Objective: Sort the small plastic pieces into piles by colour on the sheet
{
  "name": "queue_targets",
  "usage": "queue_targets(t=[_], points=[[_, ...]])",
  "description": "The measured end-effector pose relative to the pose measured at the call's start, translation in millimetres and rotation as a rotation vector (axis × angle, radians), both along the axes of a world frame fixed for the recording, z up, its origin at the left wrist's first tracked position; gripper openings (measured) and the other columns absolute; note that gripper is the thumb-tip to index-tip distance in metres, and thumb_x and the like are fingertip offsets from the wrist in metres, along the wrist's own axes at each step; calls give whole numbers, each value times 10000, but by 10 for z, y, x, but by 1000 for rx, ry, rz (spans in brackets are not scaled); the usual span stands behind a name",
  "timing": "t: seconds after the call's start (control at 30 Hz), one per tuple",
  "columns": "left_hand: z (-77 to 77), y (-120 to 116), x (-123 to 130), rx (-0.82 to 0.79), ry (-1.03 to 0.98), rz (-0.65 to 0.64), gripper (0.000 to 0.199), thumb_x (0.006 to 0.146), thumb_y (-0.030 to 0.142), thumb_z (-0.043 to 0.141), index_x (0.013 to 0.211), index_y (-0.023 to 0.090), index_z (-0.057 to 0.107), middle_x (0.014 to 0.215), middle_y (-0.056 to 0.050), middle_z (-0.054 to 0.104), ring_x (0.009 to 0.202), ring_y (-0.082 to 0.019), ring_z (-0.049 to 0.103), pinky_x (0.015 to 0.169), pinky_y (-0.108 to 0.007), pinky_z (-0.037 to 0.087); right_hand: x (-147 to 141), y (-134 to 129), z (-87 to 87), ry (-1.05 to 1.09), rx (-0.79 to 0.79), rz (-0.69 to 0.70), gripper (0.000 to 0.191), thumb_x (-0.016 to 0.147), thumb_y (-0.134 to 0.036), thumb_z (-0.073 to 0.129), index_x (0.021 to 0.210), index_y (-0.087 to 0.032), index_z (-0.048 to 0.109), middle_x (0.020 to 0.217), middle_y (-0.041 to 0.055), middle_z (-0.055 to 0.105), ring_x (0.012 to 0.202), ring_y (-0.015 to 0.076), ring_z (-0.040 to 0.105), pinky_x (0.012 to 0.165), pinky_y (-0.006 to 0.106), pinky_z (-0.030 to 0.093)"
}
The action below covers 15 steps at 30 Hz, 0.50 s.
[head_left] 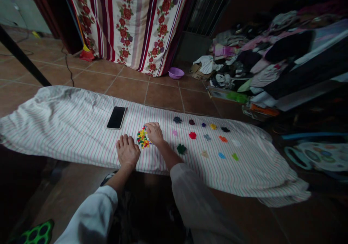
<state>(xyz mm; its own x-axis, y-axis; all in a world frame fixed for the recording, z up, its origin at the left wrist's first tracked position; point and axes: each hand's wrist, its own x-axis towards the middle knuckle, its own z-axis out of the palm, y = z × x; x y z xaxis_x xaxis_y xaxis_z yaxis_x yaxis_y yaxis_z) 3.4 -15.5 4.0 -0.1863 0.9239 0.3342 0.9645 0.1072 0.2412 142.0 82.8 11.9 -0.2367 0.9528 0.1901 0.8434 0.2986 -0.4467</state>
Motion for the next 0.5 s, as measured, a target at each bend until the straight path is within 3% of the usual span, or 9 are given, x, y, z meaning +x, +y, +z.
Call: queue_targets(t=[0.3, 0.5], points=[[24, 2, 9, -26, -15, 1, 377, 847, 225, 412, 1150, 95, 596, 1362, -199, 545, 1333, -339, 426, 1109, -498, 301, -149, 160, 69, -152, -99, -32, 331, 947, -183, 440, 1127, -212, 716, 1109, 83, 678, 1075, 205, 500, 969, 299, 343], [21, 2, 3, -29, -25, 0, 384, 849, 232, 407, 1154, 88, 591, 1362, -200, 544, 1332, -349, 423, 1105, -505, 304, -168, 162, 5, -9, -80, -93, 244, 912, -180, 513, 1004, -224, 734, 1034, 70, 703, 1038, 201, 535, 960, 319, 375]])
